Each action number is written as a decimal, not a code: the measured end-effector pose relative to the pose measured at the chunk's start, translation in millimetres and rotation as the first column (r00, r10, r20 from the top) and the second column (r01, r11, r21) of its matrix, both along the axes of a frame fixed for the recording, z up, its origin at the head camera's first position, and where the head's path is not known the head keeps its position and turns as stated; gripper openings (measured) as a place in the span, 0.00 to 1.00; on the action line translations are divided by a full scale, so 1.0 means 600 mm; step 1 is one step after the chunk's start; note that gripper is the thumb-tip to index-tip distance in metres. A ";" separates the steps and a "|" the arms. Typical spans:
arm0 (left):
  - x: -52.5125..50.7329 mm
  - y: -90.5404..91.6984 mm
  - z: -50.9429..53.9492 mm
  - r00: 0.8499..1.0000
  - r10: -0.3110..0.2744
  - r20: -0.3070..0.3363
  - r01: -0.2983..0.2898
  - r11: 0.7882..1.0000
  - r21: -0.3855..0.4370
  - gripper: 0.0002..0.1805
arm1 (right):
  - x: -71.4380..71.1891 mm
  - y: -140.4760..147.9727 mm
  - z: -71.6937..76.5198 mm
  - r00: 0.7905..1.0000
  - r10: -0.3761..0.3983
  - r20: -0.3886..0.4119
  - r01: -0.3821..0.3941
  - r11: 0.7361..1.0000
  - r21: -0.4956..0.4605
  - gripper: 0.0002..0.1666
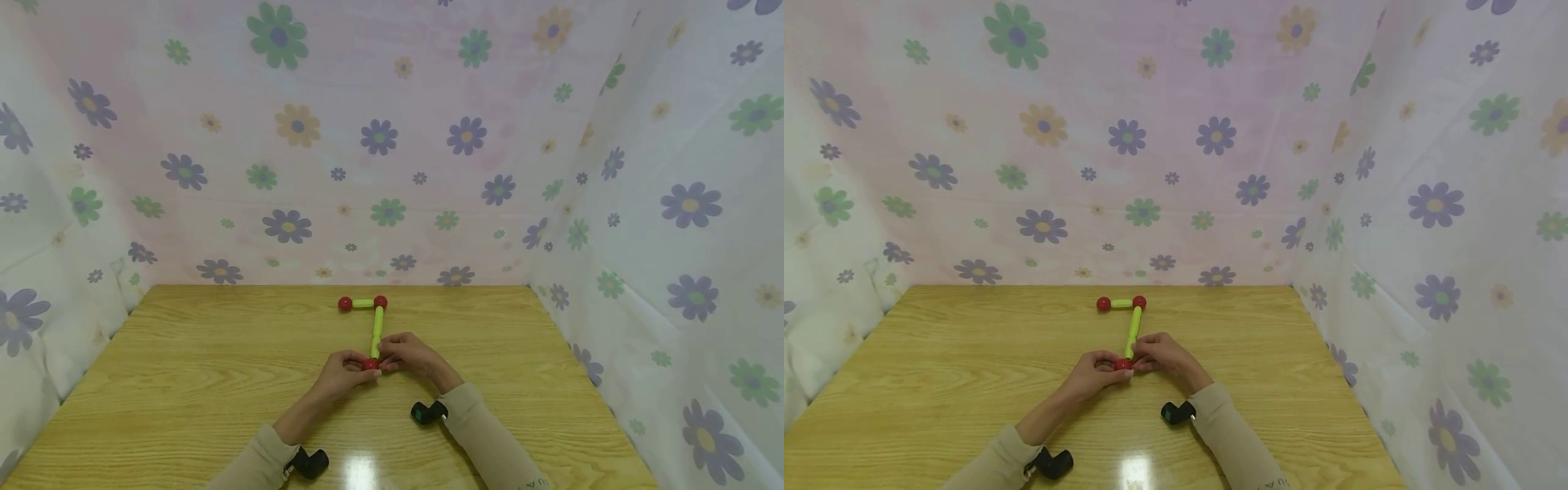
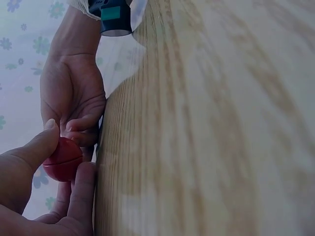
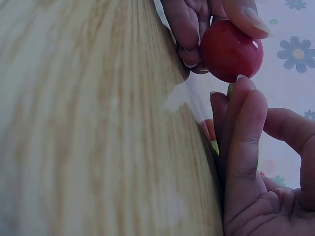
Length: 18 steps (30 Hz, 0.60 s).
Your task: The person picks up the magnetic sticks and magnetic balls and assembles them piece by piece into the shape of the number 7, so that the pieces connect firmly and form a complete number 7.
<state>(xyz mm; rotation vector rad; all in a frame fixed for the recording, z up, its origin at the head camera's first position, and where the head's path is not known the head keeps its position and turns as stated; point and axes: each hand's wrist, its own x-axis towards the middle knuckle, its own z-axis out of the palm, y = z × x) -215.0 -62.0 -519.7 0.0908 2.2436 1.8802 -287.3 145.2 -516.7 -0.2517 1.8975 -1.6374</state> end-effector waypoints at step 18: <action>0.002 0.009 0.006 0.999 0.046 0.019 -0.046 0.999 -0.010 0.23 | -0.001 0.000 0.001 1.000 0.014 0.002 -0.013 1.000 -0.015 0.24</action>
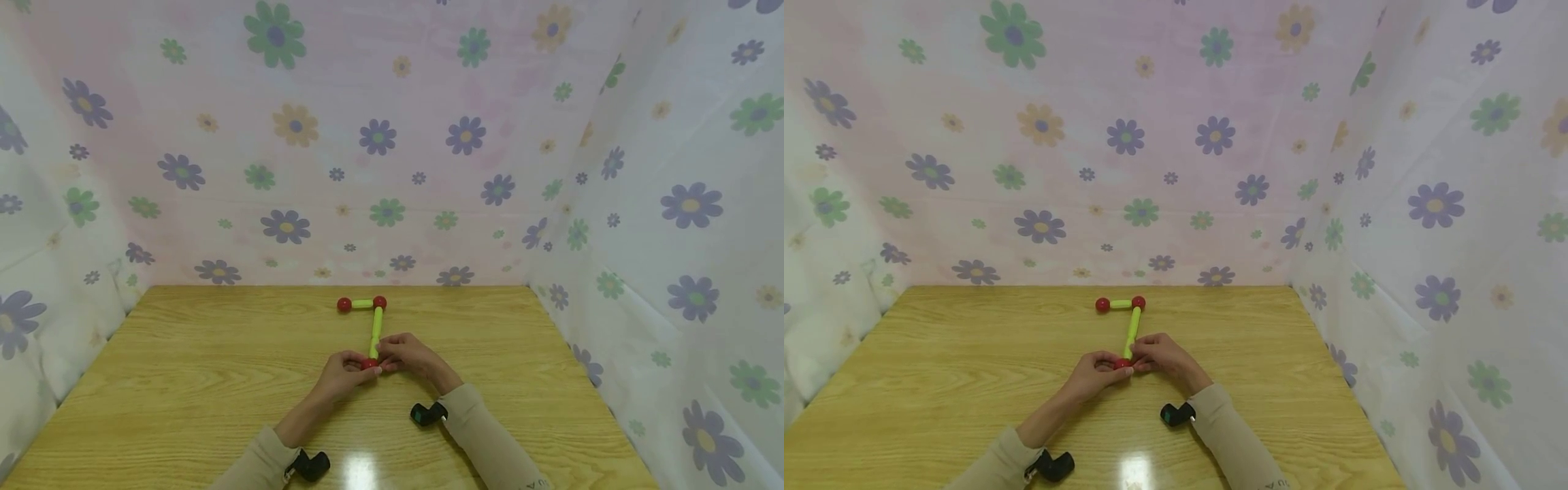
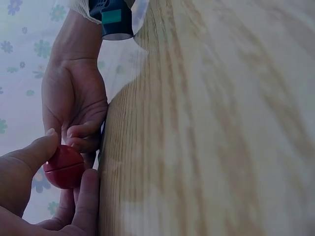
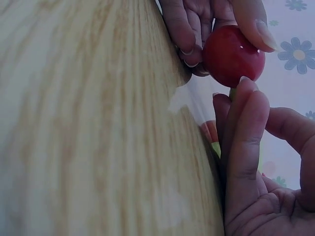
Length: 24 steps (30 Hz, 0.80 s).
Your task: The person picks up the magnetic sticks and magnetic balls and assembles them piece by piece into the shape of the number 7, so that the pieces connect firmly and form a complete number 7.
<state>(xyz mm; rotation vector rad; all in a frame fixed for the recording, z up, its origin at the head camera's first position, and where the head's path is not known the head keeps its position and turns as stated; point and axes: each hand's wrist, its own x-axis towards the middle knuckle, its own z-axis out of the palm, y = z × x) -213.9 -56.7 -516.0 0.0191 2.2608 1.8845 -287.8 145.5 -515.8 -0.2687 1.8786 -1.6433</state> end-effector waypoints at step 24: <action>0.000 -0.005 -0.005 0.999 -0.030 -0.027 0.030 0.999 0.020 0.21 | -0.002 0.007 -0.006 0.999 0.037 -0.018 -0.038 0.999 -0.015 0.26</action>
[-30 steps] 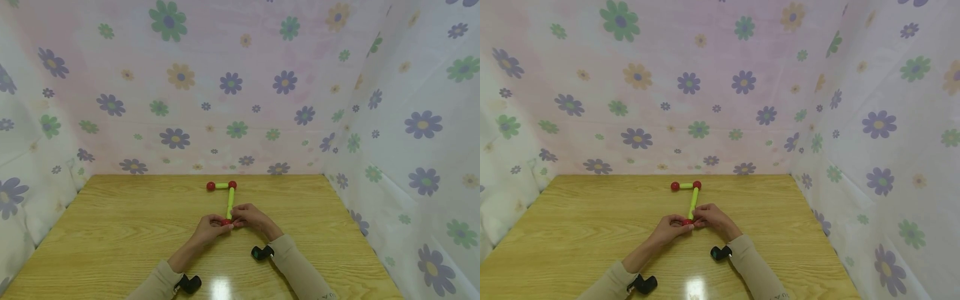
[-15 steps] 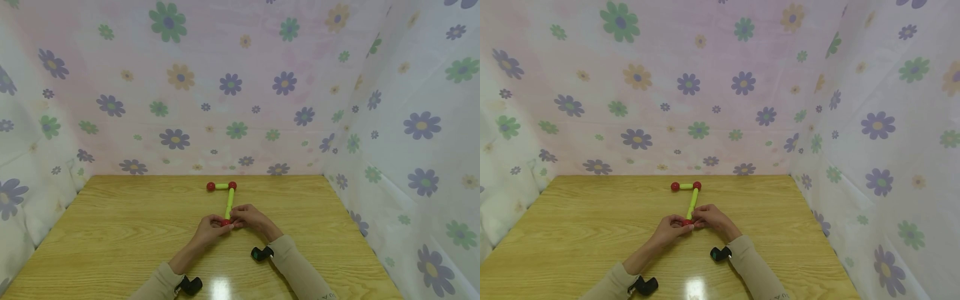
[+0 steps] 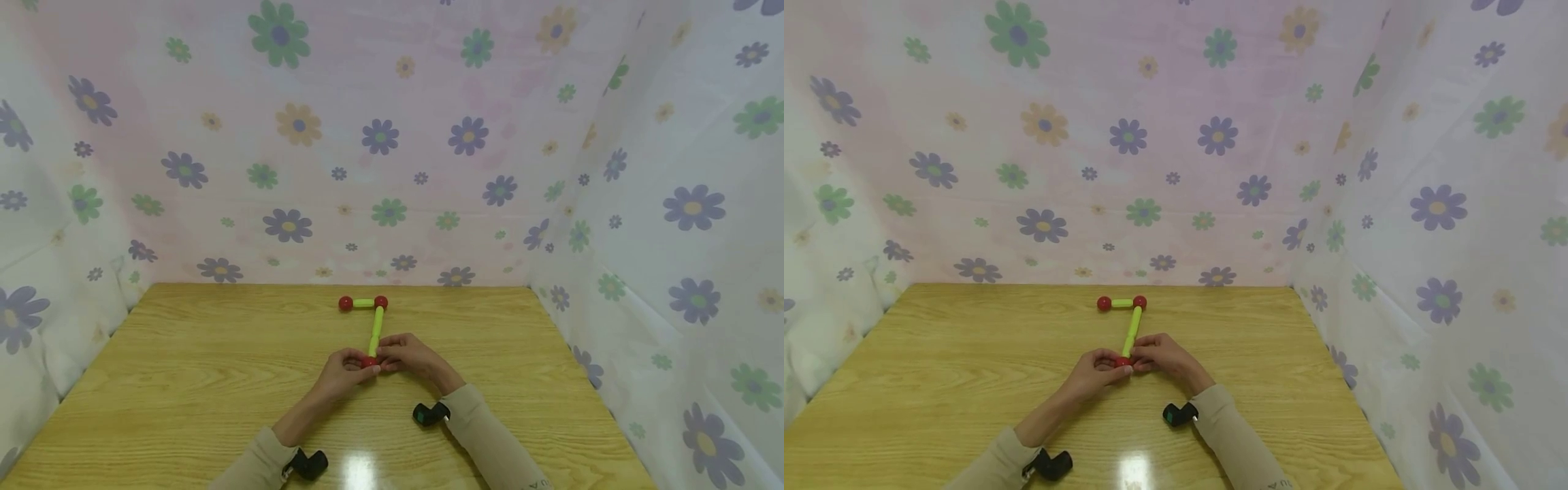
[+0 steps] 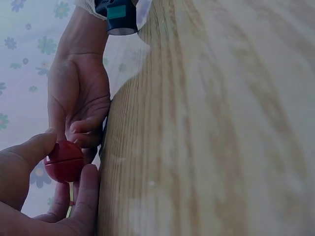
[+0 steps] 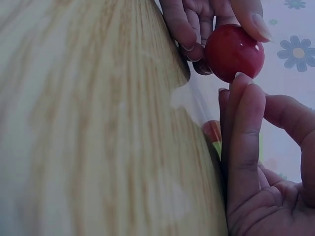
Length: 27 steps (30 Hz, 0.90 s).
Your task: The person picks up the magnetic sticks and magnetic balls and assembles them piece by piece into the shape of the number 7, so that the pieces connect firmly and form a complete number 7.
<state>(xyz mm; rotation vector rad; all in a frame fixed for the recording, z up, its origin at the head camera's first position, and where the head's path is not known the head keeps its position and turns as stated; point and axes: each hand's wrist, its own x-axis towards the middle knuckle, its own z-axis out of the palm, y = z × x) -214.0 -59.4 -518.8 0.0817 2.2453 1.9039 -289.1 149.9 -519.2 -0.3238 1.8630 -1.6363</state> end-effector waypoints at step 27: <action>-0.002 -0.012 0.007 0.998 -0.064 -0.008 0.064 0.998 0.019 0.22 | 0.009 0.012 0.003 0.999 0.045 -0.030 -0.045 0.999 -0.005 0.31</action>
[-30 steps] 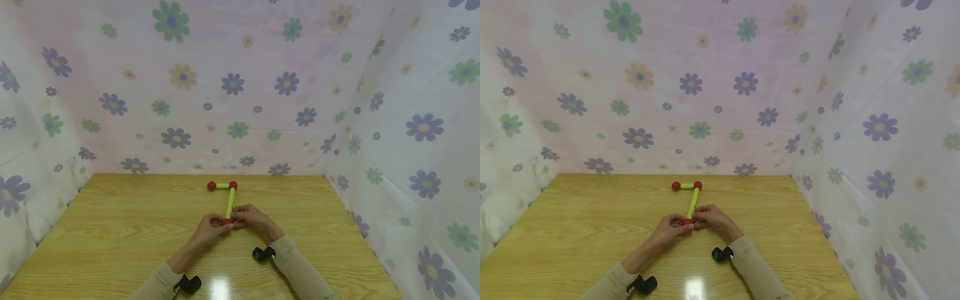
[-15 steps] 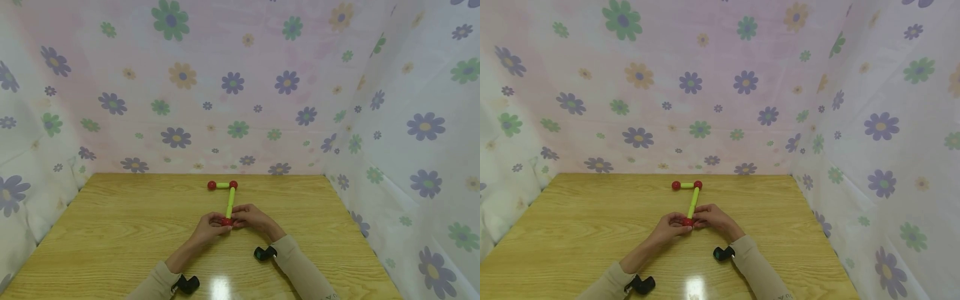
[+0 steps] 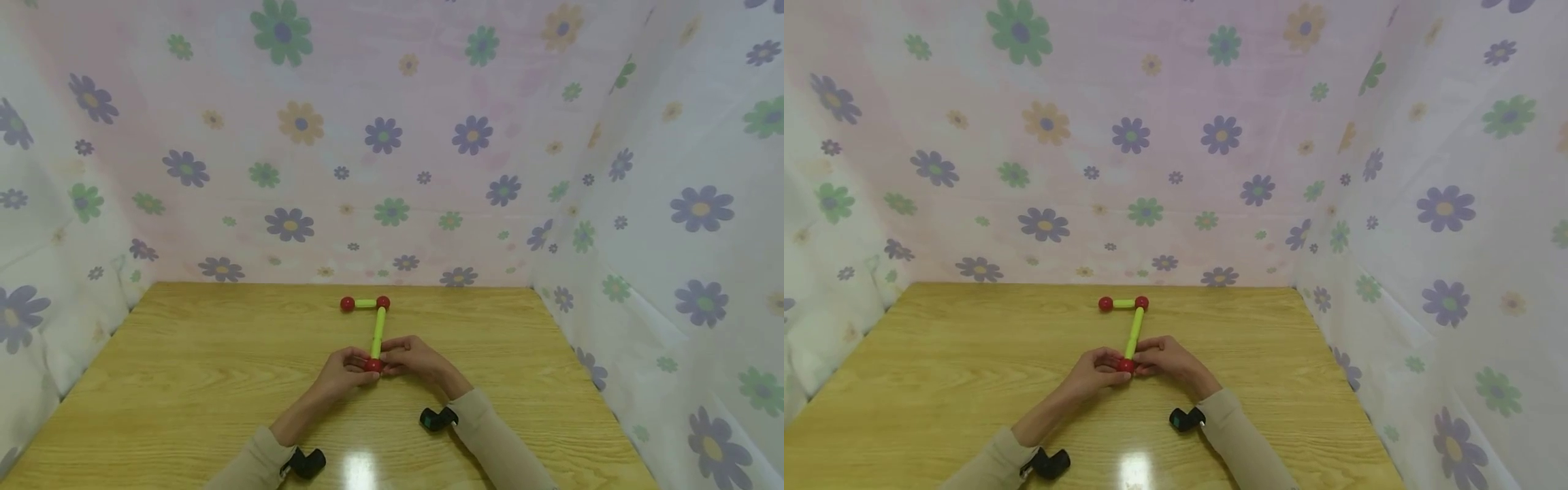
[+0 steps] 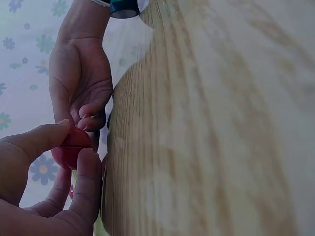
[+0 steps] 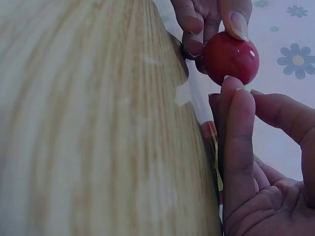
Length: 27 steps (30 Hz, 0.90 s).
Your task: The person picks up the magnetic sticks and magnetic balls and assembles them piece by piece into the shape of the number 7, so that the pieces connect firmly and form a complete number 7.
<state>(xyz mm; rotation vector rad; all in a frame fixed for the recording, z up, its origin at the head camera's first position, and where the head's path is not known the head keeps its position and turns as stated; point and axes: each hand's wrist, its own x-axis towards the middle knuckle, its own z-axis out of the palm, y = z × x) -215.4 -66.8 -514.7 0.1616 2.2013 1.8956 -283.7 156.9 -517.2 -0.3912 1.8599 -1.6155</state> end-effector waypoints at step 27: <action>0.002 -0.015 0.006 1.000 0.004 -0.006 -0.004 0.998 -0.058 0.21 | 0.024 0.010 0.016 0.990 0.040 -0.136 -0.017 0.985 0.172 0.24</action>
